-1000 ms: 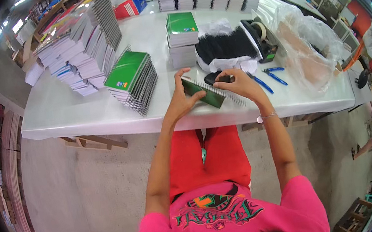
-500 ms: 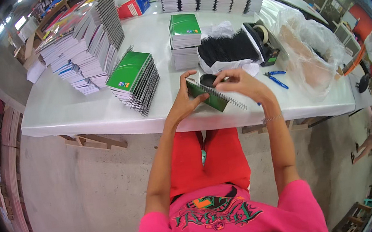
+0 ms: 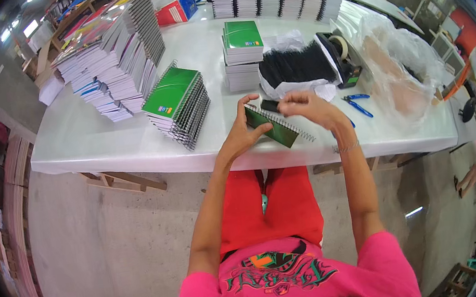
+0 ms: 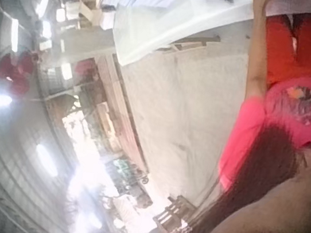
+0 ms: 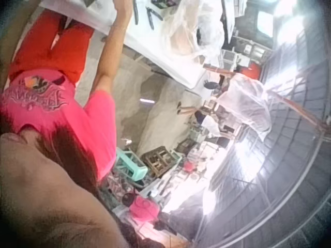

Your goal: The person finishes spiral-bound notebooks by inserting a wire coil, trimming it with blue pliers, and tucking the ends by hand before placing them on a stack.

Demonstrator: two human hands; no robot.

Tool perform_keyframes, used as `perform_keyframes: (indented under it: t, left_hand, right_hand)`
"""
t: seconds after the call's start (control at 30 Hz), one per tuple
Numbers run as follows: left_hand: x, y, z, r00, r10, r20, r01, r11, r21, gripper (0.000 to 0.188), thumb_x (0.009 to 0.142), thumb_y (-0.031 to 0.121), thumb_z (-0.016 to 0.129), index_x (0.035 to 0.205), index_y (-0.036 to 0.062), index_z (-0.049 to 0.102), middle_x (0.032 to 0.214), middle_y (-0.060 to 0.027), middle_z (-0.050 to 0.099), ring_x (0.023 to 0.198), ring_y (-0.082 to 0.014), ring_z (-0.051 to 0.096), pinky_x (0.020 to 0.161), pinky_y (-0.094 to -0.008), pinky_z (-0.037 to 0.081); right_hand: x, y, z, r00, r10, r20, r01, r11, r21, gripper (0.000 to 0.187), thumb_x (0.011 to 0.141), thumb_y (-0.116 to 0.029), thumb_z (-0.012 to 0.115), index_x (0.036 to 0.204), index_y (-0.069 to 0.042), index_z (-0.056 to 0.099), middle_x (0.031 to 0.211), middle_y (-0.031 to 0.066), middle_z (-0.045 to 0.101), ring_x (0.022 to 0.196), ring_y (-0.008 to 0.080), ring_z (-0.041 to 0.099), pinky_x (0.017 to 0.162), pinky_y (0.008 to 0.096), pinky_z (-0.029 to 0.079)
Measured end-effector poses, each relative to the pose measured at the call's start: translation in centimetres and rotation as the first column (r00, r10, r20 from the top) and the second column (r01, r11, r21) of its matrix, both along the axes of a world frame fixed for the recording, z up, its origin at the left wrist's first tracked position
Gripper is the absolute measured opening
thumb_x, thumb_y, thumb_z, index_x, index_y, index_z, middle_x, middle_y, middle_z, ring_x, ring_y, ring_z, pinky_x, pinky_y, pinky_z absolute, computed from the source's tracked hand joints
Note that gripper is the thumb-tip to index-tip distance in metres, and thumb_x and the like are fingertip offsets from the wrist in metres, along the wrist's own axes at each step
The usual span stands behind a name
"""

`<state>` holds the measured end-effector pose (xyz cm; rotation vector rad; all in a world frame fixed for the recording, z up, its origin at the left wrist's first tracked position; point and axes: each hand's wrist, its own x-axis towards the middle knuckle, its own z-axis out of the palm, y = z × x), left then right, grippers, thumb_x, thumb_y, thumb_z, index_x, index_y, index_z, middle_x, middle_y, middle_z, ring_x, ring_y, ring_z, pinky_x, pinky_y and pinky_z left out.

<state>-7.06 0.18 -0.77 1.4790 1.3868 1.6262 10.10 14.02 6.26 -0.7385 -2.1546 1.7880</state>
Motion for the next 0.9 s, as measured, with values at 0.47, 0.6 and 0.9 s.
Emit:
perform_keyframes:
  t: [0.47,0.6,0.9]
  left_hand:
    - [3.0,0.3,-3.0,0.830,0.546,0.111,-0.552,0.833,0.032,0.041,0.091,0.010,0.063,0.123,0.0076,0.038,0.105,-0.0125,0.053,0.097,-0.0195,0.052,0.090,-0.0325,0.041]
    - [4.8,0.7,-3.0,0.784,0.620,-0.002,-0.616,0.779,0.117,0.035,0.097,0.013,0.054,0.127,0.0029,0.038,0.113,-0.0141,0.051,0.107,-0.0241,0.049,0.098,-0.0340,0.037]
    - [3.4,-0.6,-0.6,0.871,0.491,-0.032,-0.482,0.864,0.149,0.024,0.099,0.020,0.054,0.108,-0.0022,0.053,0.105,-0.0154,0.055,0.098,-0.0303,0.054,0.090,-0.0371,0.042]
  right_hand:
    - [6.7,1.2,-4.0,0.989,-0.147,0.003,0.104,0.712,0.695,0.032,0.073,-0.018,0.080,0.100,-0.007,0.068,0.137,0.0180,0.049,0.126,0.0347,0.047,0.104,0.0378,0.039]
    - [8.6,2.6,-6.9,0.961,-0.262,-0.083,0.218,0.543,0.811,0.047,0.071,-0.019,0.081,0.114,-0.009,0.063,0.140,0.0193,0.047,0.132,0.0393,0.041,0.107,0.0410,0.034]
    - [11.9,1.7,-9.2,0.753,-0.657,0.016,0.303,0.370,0.878,0.061,0.086,-0.031,0.067,0.137,-0.007,0.047,0.125,0.0221,0.051,0.118,0.0400,0.048,0.097,0.0505,0.038]
